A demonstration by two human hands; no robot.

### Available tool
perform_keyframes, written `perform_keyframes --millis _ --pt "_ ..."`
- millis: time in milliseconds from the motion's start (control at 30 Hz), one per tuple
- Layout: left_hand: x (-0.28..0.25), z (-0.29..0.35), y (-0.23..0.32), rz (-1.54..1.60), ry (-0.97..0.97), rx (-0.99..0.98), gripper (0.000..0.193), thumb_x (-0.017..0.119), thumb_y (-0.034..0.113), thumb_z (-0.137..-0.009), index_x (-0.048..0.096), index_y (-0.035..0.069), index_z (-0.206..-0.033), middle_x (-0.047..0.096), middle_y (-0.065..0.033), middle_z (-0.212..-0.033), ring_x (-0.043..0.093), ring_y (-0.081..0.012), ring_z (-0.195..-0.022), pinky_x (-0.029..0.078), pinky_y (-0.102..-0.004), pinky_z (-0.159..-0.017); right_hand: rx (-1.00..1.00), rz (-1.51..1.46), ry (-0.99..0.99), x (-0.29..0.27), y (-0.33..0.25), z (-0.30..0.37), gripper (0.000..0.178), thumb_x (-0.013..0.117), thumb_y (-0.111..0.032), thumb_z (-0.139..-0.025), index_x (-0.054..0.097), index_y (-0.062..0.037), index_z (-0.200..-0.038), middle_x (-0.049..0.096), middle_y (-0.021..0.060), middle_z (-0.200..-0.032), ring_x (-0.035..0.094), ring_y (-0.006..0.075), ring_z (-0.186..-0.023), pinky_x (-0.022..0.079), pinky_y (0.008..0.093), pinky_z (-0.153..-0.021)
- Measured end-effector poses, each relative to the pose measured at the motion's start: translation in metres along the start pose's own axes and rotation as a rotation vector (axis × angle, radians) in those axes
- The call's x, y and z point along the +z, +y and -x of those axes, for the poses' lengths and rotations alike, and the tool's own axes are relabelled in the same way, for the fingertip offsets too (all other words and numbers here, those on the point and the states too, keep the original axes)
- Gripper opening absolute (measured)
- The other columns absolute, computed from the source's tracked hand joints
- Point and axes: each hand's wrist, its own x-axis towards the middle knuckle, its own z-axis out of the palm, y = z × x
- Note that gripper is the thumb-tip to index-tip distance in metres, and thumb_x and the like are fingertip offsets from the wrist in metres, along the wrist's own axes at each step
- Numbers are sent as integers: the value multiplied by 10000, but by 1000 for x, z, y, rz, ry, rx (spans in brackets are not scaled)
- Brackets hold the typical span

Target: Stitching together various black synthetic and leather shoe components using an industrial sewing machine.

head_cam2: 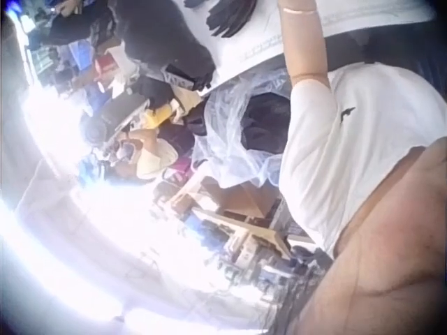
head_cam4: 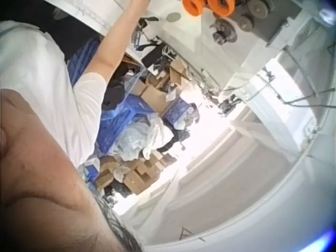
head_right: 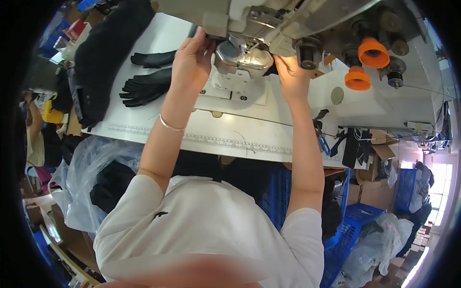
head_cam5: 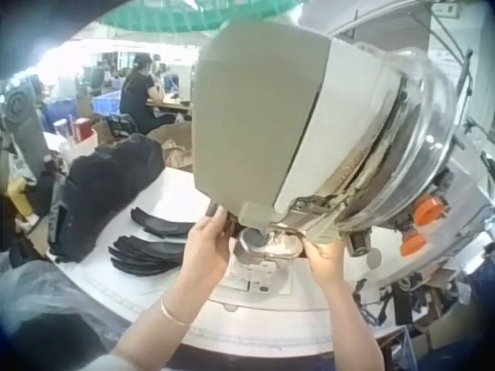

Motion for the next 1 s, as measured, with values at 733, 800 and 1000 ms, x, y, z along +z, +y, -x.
perform_keyframes --millis 733,800,1000 --pt "-85 142 42 83 35 461 285 634 53 -1002 617 39 -1285 650 -91 -1300 612 -218 -1220 468 -408 -1104 87 -614 -295 83 -212 -20 396 715 -409 -913 794 -21 -892 741 102 -741 687 192 -655 516 300 -647" --pt "-95 140 47 32 -35 504 297 663 -11 -961 637 -4 -1257 661 -88 -1279 621 -197 -1197 492 -367 -1060 105 -675 -315 84 -215 -15 371 715 -393 -915 800 -33 -888 741 106 -738 686 188 -641 511 291 -628" --pt "-90 160 50 90 -54 405 280 627 46 -1005 623 24 -1284 648 -115 -1323 616 -238 -1231 488 -424 -1093 -74 -480 -177 77 -218 -4 340 695 -369 -934 808 -48 -936 762 102 -797 700 194 -688 515 273 -651"
